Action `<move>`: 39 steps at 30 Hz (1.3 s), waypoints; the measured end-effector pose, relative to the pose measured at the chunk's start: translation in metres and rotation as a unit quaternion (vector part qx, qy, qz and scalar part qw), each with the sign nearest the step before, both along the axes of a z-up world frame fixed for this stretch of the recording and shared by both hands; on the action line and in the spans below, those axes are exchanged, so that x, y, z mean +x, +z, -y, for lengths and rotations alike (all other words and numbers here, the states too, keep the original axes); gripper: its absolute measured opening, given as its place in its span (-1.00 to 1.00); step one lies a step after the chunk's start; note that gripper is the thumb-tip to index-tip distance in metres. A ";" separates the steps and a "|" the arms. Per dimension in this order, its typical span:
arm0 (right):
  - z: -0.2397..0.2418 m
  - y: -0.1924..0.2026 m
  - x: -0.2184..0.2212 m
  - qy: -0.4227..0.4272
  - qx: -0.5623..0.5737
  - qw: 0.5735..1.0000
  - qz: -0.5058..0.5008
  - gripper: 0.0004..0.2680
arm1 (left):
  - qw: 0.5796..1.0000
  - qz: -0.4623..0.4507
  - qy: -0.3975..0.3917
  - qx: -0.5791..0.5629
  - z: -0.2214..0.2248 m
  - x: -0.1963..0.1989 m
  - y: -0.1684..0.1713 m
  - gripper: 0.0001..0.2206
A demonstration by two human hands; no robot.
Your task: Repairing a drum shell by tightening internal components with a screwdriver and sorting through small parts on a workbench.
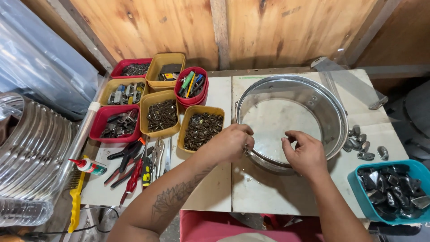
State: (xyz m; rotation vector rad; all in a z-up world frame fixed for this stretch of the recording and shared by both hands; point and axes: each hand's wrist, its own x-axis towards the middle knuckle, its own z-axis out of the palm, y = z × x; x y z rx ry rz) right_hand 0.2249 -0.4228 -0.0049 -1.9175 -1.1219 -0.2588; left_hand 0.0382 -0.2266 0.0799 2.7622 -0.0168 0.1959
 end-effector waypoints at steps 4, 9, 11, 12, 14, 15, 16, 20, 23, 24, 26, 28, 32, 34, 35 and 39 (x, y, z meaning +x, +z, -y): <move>-0.001 0.000 0.001 -0.003 -0.008 1.000 -0.002 -0.86 | 0.996 -0.039 0.073 -0.035 0.013 -0.005 0.036 -0.82; 0.000 0.000 -0.001 -0.008 -0.012 1.000 -0.010 -0.86 | 0.992 -0.080 0.100 -0.003 0.007 0.006 0.007 -0.78; 0.000 0.004 -0.003 -0.009 -0.012 1.000 -0.016 -0.85 | 0.992 -0.078 0.093 -0.019 0.018 -0.006 0.033 -0.84; 0.001 0.005 -0.005 -0.010 -0.014 1.000 -0.022 -0.85 | 0.993 -0.076 0.084 -0.037 0.024 -0.012 0.045 -0.84; 0.001 0.001 -0.002 -0.012 -0.012 1.000 -0.019 -0.85 | 0.994 -0.073 0.072 -0.040 0.016 -0.010 0.030 -0.88; 0.000 -0.001 0.000 -0.013 -0.008 1.000 -0.015 -0.85 | 0.995 -0.068 0.061 -0.041 0.011 -0.008 0.024 -0.91; -0.001 -0.001 0.001 -0.014 -0.008 1.000 -0.015 -0.85 | 0.995 -0.068 0.060 -0.041 0.010 -0.005 0.021 -0.91; 0.000 -0.001 -0.001 -0.019 -0.017 1.000 -0.017 -0.86 | 0.987 -0.076 0.141 0.031 0.016 -0.004 0.029 -0.70; 0.001 0.001 -0.003 -0.018 -0.020 0.999 -0.022 -0.85 | 0.986 -0.071 0.140 0.048 0.010 0.002 0.005 -0.62; 0.001 0.002 -0.004 -0.019 -0.020 0.999 -0.029 -0.84 | 0.989 -0.067 0.125 0.030 0.005 0.006 -0.011 -0.62; 0.001 0.000 -0.002 -0.018 -0.019 0.999 -0.026 -0.84 | 0.992 -0.062 0.109 0.018 0.007 0.002 -0.007 -0.78; 0.002 0.002 -0.003 -0.017 -0.019 0.999 -0.024 -0.85 | 0.994 -0.058 0.093 0.004 0.009 0.000 -0.003 -0.85; 0.001 0.002 -0.002 -0.015 -0.018 1.000 -0.016 -0.85 | 0.992 0.006 0.115 0.049 0.008 0.005 -0.006 -0.87; 0.001 0.000 -0.001 -0.017 -0.020 1.000 -0.013 -0.85 | 0.983 0.035 0.157 0.090 0.014 0.004 0.000 -0.75; 0.001 0.000 0.000 -0.015 -0.021 0.999 -0.020 -0.85 | 0.981 -0.020 0.169 0.092 0.021 0.001 0.011 -0.63; 0.000 -0.003 0.002 -0.015 -0.027 0.999 -0.019 -0.85 | 0.987 -0.071 0.141 0.025 0.012 0.011 -0.024 -0.67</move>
